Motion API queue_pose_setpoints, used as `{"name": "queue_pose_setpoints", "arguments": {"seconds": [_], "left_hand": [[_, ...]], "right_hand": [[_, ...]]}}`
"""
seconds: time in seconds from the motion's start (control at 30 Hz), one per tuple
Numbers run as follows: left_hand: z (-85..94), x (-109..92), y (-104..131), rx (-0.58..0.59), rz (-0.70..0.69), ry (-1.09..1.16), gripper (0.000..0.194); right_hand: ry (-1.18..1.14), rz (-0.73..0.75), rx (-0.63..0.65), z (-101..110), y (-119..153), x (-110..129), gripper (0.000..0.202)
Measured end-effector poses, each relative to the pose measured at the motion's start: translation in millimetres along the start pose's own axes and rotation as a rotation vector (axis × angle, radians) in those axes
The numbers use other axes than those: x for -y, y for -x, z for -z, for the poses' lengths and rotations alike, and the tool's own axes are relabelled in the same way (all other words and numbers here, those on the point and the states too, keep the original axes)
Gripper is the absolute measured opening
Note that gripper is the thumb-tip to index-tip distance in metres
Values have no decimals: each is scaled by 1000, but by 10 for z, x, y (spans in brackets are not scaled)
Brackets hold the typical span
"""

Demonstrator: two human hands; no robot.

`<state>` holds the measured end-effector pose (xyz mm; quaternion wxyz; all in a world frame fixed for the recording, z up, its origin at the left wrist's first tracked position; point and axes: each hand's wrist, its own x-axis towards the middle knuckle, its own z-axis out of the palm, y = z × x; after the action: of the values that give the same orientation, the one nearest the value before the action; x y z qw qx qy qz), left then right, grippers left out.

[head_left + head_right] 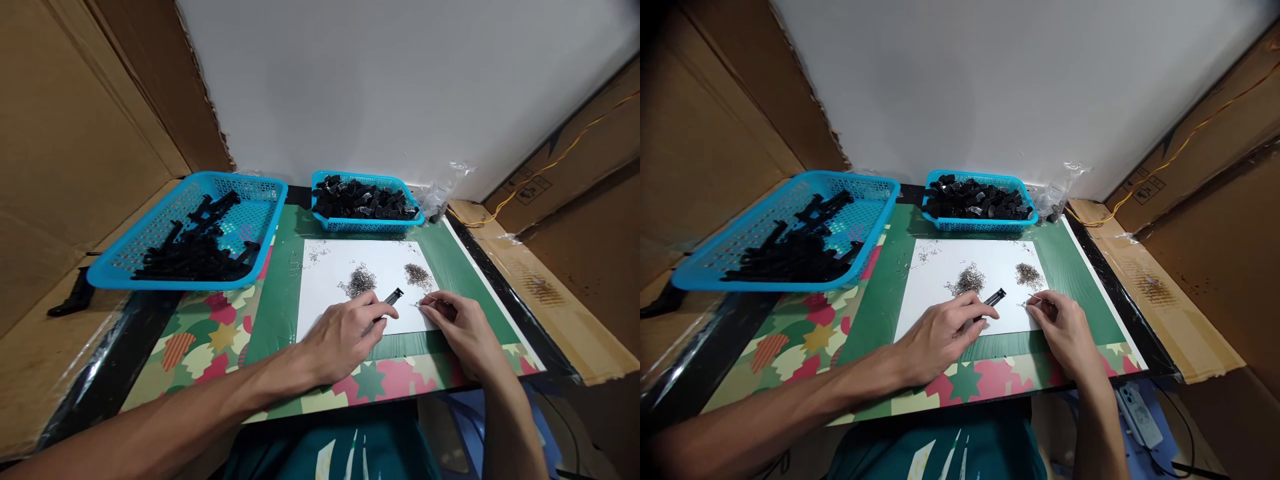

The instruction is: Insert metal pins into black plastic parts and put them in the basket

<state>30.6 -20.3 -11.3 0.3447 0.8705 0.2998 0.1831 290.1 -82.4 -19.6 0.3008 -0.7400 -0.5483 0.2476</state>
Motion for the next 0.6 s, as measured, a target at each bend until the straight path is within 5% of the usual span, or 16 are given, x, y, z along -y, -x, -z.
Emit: {"name": "queue_pose_setpoints", "arguments": {"seconds": [0.23, 0.43, 0.6], "left_hand": [[14, -17, -3, 8, -7, -2, 28], [10, -14, -3, 2, -2, 12, 28], [43, -22, -21, -19, 29, 130, 28]], "right_hand": [[27, 67, -34, -63, 15, -39, 28], [-21, 163, -257, -74, 74, 40, 24], [-377, 136, -86, -76, 221, 228, 25]]}}
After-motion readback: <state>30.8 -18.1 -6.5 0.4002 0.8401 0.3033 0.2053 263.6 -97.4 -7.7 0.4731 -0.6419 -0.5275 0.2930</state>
